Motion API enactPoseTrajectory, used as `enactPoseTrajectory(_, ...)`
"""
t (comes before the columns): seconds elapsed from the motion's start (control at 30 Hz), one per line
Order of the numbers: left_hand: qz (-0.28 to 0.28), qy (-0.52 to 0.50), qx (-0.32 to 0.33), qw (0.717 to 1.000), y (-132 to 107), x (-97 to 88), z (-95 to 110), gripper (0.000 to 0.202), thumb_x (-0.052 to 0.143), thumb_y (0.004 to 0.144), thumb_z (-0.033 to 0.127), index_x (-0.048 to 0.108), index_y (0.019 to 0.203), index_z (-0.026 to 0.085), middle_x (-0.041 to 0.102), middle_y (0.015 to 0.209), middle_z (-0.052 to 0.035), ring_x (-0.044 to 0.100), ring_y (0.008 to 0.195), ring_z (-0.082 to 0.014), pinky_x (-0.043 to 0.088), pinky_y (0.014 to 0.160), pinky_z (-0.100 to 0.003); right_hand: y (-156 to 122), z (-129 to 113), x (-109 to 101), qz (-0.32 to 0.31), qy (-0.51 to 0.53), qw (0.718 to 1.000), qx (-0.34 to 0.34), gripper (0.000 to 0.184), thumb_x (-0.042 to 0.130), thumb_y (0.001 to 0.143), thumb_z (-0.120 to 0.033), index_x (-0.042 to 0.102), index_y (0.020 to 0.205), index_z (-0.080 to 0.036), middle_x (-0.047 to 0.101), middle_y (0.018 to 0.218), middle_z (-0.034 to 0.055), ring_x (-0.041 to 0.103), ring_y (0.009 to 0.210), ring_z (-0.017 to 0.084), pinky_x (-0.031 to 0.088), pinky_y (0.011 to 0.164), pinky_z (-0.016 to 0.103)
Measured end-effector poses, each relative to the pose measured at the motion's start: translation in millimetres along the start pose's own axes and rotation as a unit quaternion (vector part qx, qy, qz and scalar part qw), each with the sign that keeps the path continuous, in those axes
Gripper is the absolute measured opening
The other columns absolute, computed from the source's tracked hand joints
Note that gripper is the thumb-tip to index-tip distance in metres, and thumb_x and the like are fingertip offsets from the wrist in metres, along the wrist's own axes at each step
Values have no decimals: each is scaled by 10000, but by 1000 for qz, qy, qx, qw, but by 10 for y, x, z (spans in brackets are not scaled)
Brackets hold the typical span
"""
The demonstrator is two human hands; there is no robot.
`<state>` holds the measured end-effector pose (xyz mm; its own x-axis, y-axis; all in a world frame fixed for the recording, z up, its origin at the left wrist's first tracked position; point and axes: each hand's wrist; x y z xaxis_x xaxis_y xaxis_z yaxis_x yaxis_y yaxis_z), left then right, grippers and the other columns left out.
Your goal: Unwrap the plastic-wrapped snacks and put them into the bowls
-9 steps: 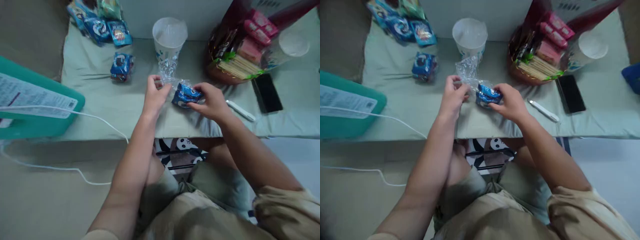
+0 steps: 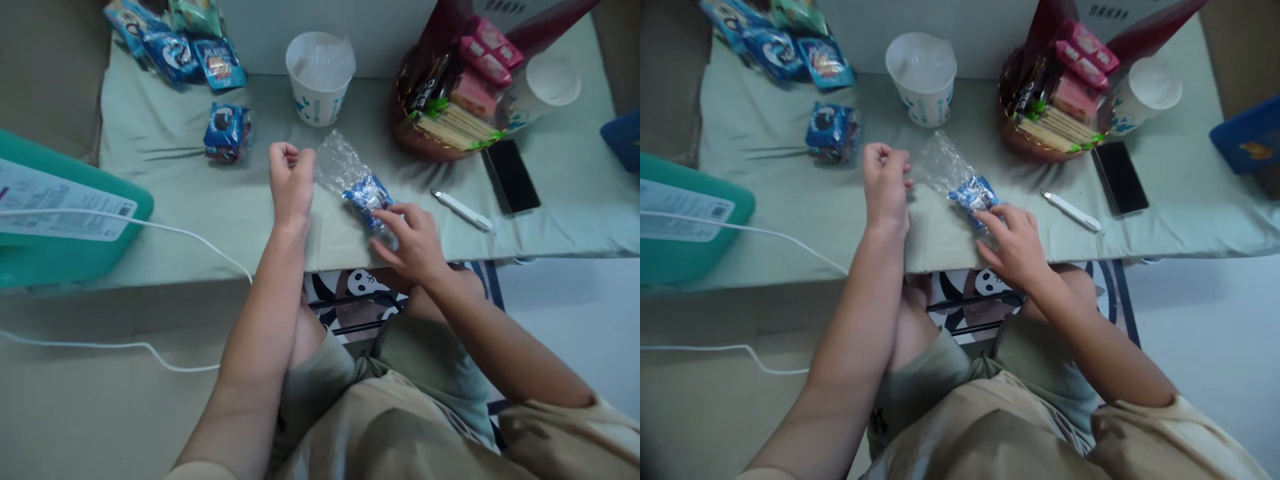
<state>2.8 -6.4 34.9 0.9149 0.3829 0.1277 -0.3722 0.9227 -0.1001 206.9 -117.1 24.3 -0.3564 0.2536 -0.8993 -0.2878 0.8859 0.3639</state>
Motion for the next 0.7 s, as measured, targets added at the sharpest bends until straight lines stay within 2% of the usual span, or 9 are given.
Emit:
enactPoseTrajectory(0.07, -14, -4, 5, 1000, -61, -17, 52, 287, 660, 883, 94, 436, 743, 207, 432, 718, 54, 479, 656, -77, 388, 647, -201, -85, -34, -41, 30, 28, 999, 19, 345, 627, 907, -335, 624, 1240, -244, 647, 1135, 103, 625, 1057, 285, 494, 905, 438)
enactPoseTrajectory(0.17, -90, 30, 1, 996, -169, -51, 54, 391, 665, 914, 228, 386, 639, 211, 367, 568, 66, 409, 518, -83, 341, 551, -227, 4, -17, -63, 68, 28, 995, 66, 385, 619, 900, -360, 618, 1258, -218, 658, 1151, 118, 615, 1057, 295, 478, 926, 448)
enactPoseTrajectory(0.23, -168, 98, -26, 981, -245, -61, 27, 458, 671, 917, 391, 425, 574, 213, 383, 486, 52, 427, 474, -103, 347, 528, -251, 139, -11, -42, 40, 2, 997, 73, 410, 633, 887, -348, 625, 1272, -209, 686, 1124, 114, 604, 1031, 297, 446, 909, 444)
enactPoseTrajectory(0.27, -204, 144, -43, 967, -283, -58, 13, 486, 680, 901, 465, 460, 547, 214, 408, 462, 39, 456, 470, -118, 358, 529, -264, 203, -22, -23, 19, -15, 997, 69, 365, 631, 889, -325, 647, 1236, -213, 703, 1066, 100, 598, 995, 289, 426, 888, 435)
enactPoseTrajectory(0.37, -267, 279, -62, 920, -385, -17, -19, 530, 725, 834, 560, 511, 483, 225, 439, 414, 3, 515, 476, -171, 373, 541, -302, 295, -122, 39, -16, -64, 997, 49, 138, 573, 931, -238, 703, 976, -234, 700, 850, 57, 572, 884, 253, 368, 821, 403)
enactPoseTrajectory(0.47, -279, 347, -19, 895, -441, 29, -30, 571, 744, 814, 518, 447, 413, 239, 378, 376, -1, 473, 468, -183, 342, 542, -319, 224, -284, 59, -11, -55, 998, 3, 216, 517, 974, -221, 691, 845, -228, 684, 805, 56, 560, 820, 224, 357, 764, 380)
enactPoseTrajectory(0.57, -284, 355, 18, 891, -434, 32, -23, 540, 696, 824, 328, 375, 401, 227, 290, 401, 21, 365, 476, -147, 275, 543, -310, 102, -394, 28, -37, 66, 997, -33, 228, 497, 990, -247, 703, 895, -219, 686, 835, 57, 585, 770, 196, 412, 708, 350)
enactPoseTrajectory(0.63, -293, 313, -2, 903, -410, 18, -5, 443, 622, 826, 237, 396, 447, 212, 307, 462, 25, 345, 508, -131, 265, 550, -299, 56, -380, 8, -19, 156, 987, 12, 200, 509, 985, -270, 703, 968, -221, 699, 901, 62, 626, 815, 194, 478, 734, 343)
enactPoseTrajectory(0.7, -301, 207, -58, 929, -391, 6, 28, 333, 584, 829, 223, 456, 522, 199, 383, 539, 23, 403, 555, -121, 315, 568, -274, 57, -290, 19, 49, 209, 970, 117, 197, 578, 943, -308, 680, 1093, -232, 703, 1059, 86, 652, 962, 225, 528, 828, 381)
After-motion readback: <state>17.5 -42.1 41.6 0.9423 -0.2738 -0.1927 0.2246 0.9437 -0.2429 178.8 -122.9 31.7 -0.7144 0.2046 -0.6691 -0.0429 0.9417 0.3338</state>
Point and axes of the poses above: each hand's wrist, its own y-axis towards the middle knuckle, its own x-axis out of the palm, z = x × y
